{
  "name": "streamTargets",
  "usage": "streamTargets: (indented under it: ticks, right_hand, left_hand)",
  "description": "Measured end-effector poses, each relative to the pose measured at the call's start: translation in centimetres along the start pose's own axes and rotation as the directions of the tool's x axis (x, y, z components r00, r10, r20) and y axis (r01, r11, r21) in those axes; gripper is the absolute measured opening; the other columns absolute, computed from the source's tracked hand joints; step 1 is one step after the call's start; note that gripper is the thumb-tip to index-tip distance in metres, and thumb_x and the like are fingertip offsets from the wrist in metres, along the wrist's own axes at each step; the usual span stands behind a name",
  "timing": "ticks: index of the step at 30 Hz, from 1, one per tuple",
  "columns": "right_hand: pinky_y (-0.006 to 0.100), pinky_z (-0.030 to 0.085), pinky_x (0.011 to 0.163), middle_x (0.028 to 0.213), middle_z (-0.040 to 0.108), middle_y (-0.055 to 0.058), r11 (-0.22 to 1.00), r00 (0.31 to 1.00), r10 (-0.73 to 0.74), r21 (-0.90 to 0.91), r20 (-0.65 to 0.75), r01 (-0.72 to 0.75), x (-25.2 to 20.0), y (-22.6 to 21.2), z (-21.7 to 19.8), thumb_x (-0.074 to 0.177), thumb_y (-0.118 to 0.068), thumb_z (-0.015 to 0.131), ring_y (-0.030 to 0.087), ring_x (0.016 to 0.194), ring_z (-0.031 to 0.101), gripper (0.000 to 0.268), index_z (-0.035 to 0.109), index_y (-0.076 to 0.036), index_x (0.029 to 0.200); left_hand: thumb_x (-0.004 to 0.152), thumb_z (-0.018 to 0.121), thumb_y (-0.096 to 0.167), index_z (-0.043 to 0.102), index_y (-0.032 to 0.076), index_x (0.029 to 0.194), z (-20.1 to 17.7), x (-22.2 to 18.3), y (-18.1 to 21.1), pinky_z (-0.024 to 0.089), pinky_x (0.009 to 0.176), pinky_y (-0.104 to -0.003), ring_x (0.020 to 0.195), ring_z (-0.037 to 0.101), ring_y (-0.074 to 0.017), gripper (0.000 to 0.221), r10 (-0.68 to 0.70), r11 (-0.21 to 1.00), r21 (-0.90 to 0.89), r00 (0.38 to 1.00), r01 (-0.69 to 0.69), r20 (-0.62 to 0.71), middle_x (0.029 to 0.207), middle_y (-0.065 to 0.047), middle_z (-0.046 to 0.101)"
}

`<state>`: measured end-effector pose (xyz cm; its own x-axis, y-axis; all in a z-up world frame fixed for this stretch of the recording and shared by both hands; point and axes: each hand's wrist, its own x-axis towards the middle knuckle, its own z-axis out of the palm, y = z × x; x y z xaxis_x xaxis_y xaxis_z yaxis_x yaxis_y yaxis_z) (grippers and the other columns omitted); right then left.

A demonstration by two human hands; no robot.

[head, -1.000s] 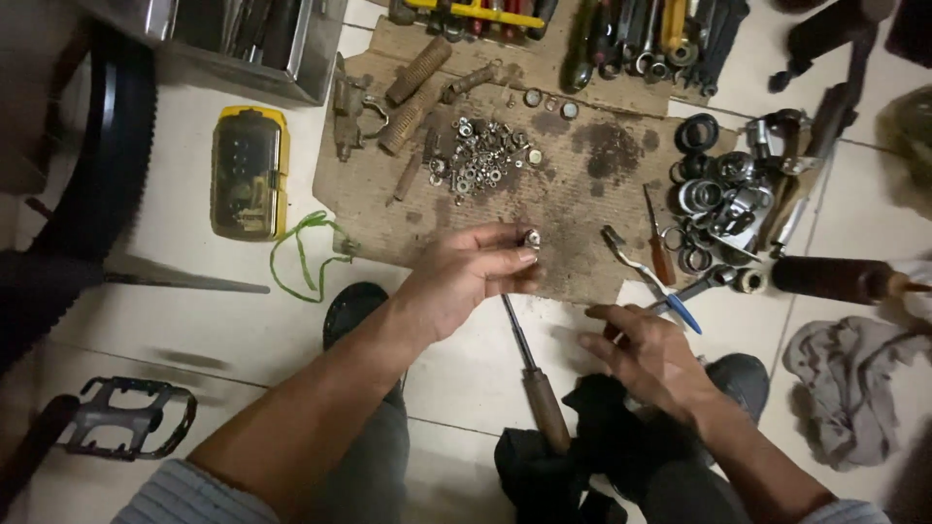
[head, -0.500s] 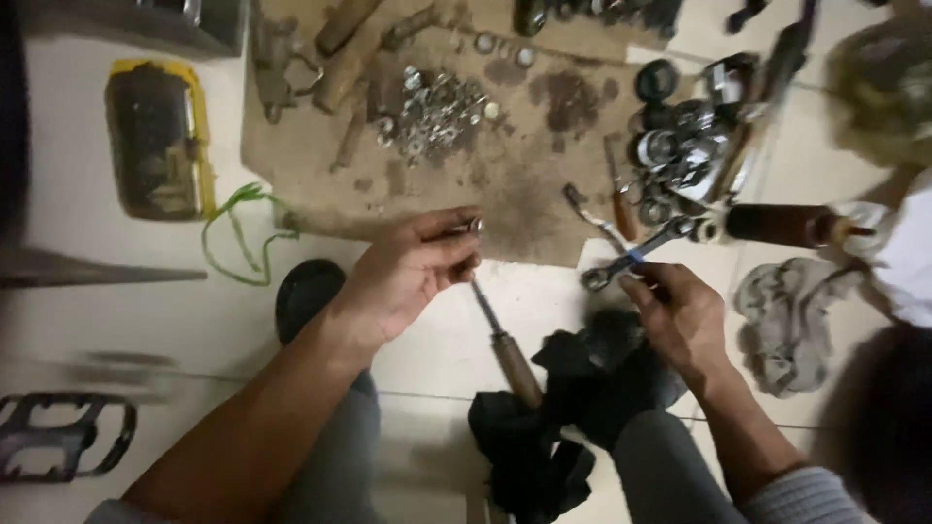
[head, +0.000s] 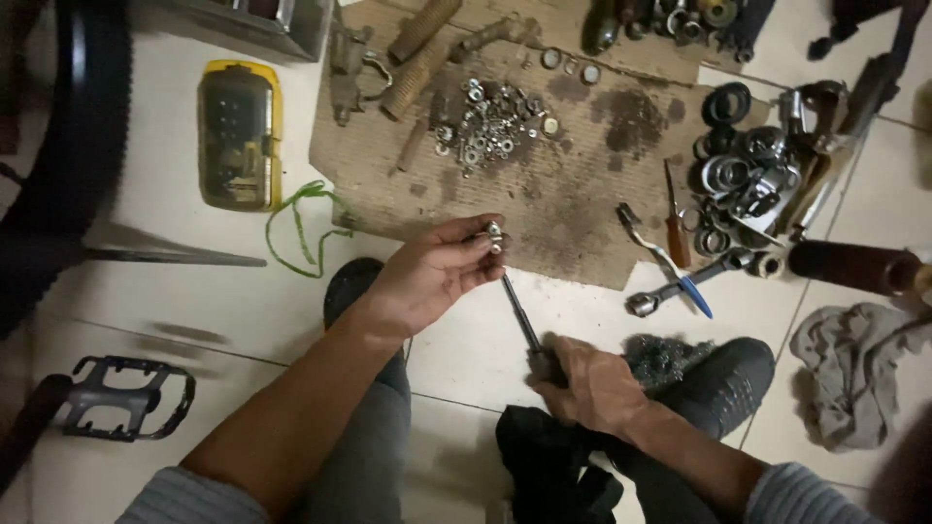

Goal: Cleaning small metal bicycle components using a steel wool pad and a screwdriver for manipulation.

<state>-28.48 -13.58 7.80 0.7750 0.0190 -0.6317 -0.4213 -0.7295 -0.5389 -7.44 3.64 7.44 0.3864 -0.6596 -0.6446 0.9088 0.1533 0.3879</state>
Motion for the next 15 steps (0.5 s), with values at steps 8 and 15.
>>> streamTargets:
  ticks: [8, 15]
  right_hand:
    - [0.033, 0.065, 0.055, 0.105, 0.076, 0.018, 0.412, 0.944, -0.284, 0.91, 0.165, -0.035, -0.1, 3.9, -0.8, 0.083, -0.007, 0.075, 0.019, 0.06, 0.072, 0.068, 0.049, 0.001, 0.145]
    - [0.03, 0.055, 0.071, 0.097, 0.063, -0.001, 0.78, 0.785, -0.619, 0.131, 0.015, 0.612, -0.2, 2.3, -3.4, 0.071, -0.028, 0.079, 0.012, 0.084, 0.068, 0.01, 0.073, -0.022, 0.065]
  left_hand:
    - [0.098, 0.056, -0.004, 0.062, -0.002, 0.123, -2.3, 0.8, -0.2, 0.054, 0.082, -0.034, 0.089, 0.065, -0.0216, 0.025, -0.002, 0.999, -0.053, 0.996, 0.006, 0.086, 0.107, -0.013, 0.066]
    - [0.099, 0.056, 0.0, 0.06, -0.002, 0.131, -2.4, 0.7, 0.6, 0.053, 0.079, -0.033, 0.088, 0.065, -0.0207, 0.033, -0.028, 0.998, -0.059, 0.999, 0.03, 0.044, 0.109, -0.011, 0.068]
